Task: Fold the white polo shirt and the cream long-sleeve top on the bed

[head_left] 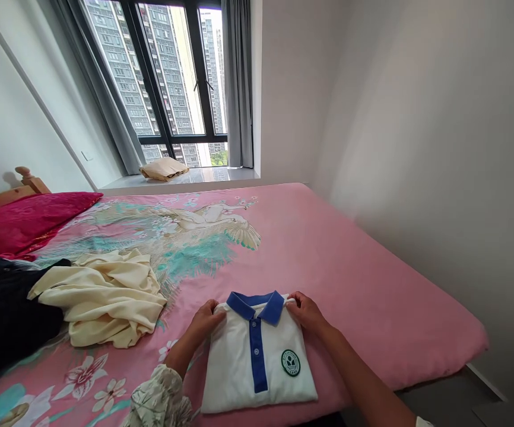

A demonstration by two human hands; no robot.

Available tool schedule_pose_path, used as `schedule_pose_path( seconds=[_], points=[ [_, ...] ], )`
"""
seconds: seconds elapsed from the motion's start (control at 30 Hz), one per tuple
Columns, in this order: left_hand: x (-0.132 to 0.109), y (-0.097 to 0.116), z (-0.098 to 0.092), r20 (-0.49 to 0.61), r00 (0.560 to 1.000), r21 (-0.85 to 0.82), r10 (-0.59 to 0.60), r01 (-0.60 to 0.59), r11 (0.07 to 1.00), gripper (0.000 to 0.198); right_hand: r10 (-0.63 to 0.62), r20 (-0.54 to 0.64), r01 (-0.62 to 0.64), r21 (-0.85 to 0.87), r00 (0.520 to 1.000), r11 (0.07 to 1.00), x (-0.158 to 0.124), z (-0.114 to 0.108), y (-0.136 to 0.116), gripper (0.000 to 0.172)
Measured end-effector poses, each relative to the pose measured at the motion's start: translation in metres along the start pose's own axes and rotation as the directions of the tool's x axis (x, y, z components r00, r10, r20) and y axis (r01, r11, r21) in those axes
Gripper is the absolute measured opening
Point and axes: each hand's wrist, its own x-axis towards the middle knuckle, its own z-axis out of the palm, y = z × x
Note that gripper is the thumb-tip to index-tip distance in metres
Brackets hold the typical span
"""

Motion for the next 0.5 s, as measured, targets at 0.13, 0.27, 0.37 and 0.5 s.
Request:
schedule_pose_path(
  seconds=[0.13,0.27,0.37,0.5],
  points=[
    [0.000,0.000,0.005,0.041,0.999,-0.121,-0.016,0.021,0.992,0.030,-0.006,0.015,0.006,0.036,1.000,0.999,0.005,0.004,0.001,0.031],
    [0.000,-0.004,0.010,0.012,0.998,-0.180,-0.069,0.070,0.981,0.029,0.001,0.033,-0.002,0.051,0.999,0.999,0.010,0.007,0.005,0.031],
    [0.002,-0.005,0.010,0.005,0.998,-0.169,-0.068,0.068,0.983,0.032,0.006,0.065,-0.009,0.045,0.998,0.999,0.013,0.007,0.007,0.027],
    [0.004,-0.007,0.014,-0.054,0.998,-0.160,-0.013,0.005,0.987,0.043,-0.010,0.031,0.009,0.030,0.999,1.000,0.018,0.008,0.008,0.027]
  ],
)
